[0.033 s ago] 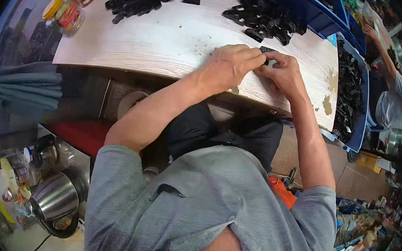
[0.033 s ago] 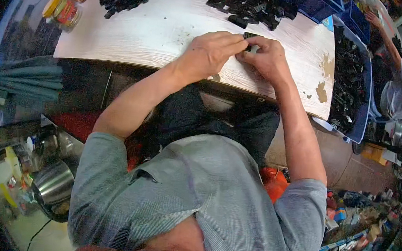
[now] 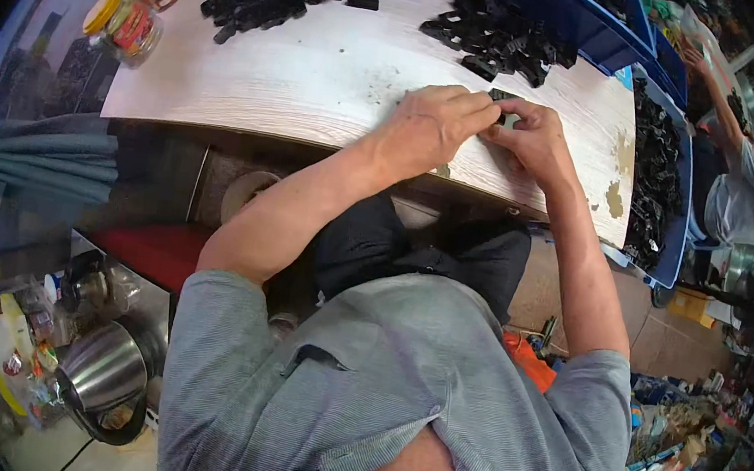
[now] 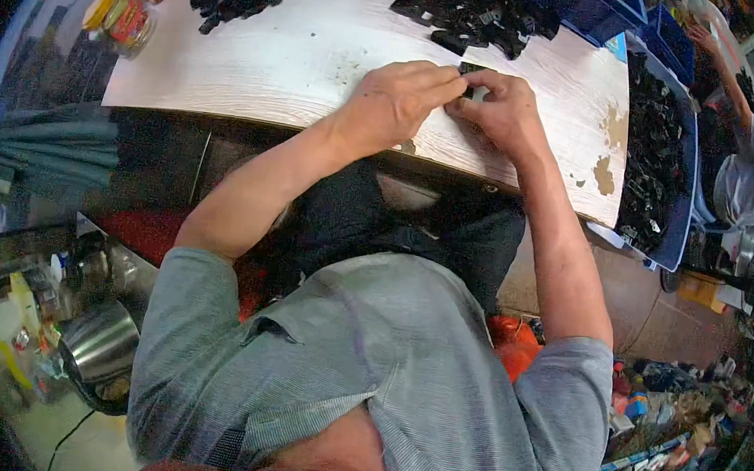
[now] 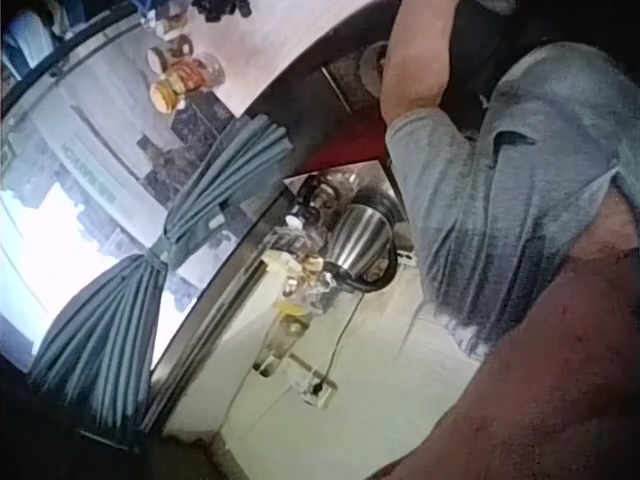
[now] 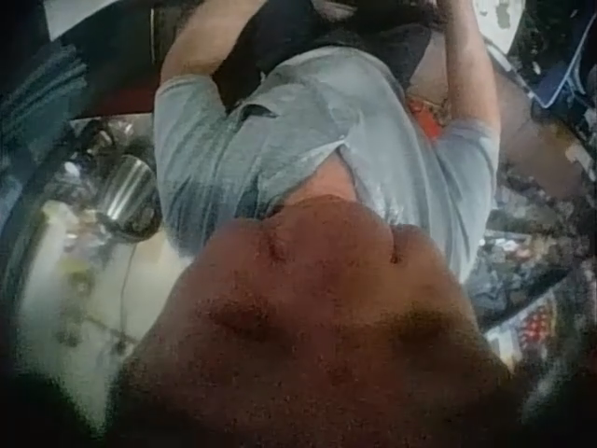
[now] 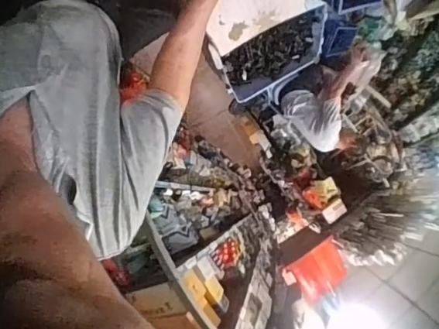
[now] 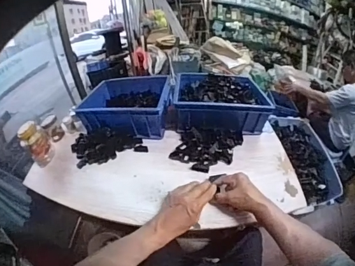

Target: Sorting and inspecting small black plastic components at a workstation.

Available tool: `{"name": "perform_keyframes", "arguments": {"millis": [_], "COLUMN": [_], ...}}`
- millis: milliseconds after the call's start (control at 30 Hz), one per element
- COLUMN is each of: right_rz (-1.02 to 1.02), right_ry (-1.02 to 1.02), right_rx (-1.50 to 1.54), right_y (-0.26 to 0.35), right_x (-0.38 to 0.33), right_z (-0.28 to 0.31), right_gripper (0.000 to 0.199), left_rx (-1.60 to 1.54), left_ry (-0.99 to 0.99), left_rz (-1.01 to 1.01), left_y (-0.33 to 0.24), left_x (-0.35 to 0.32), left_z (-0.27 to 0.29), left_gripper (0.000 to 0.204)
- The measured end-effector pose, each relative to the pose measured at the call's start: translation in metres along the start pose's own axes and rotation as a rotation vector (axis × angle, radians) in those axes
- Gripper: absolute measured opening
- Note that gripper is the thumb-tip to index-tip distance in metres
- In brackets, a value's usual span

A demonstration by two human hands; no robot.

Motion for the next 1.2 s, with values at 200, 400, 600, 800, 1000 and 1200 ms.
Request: {"name": "perform_keyframes", "arguments": {"millis": [200,400,600,800,1000,1200], "right_rz": [-0.009,0.029,0.071,0.072,-0.014,-0.163], "right_ry": [0.0,0.002,-0.038,-0.028,-0.125,-0.517], "right_rx": [-0.014,-0.065,-0.138,-0.161,0.269,0.419], "right_y": [0.003,-0.003,0.0,0.004,-0.018,-0.06], "right_x": [0.0,0.005,0.006,0.0,-0.02,-0.031], "right_z": [-0.003,-0.002,-0.007,-0.006,0.016,0.101], "right_gripper": [0.037,0.038,0.039,0.037,0.026,0.033], "left_rx": [0.028,0.031,0.116,0.071,0.128,0.44], "left_ry": [0.008,-0.024,-0.015,-0.04,-0.361,-0.313], "left_rz": [0.04,0.047,0.065,0.076,0.398,0.512], "left_y": [-0.003,-0.005,-0.008,-0.008,0.068,0.15], "left_x": [-0.002,-0.007,-0.015,-0.016,-0.026,-0.021], "left_z": [0.003,0.004,0.006,0.006,0.038,0.07], "left_gripper": [0.035,0.035,0.035,0.031,0.033,0.038]}}
Point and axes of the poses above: each hand's wrist, its own x-axis towards the middle knuckle, its own z-axis out of the back of the hand, y = z × x, the point moved 4 cm from there along x, towards the middle knuckle, and after that the axes turned 2 degrees about -x, right-handed, at the moved point
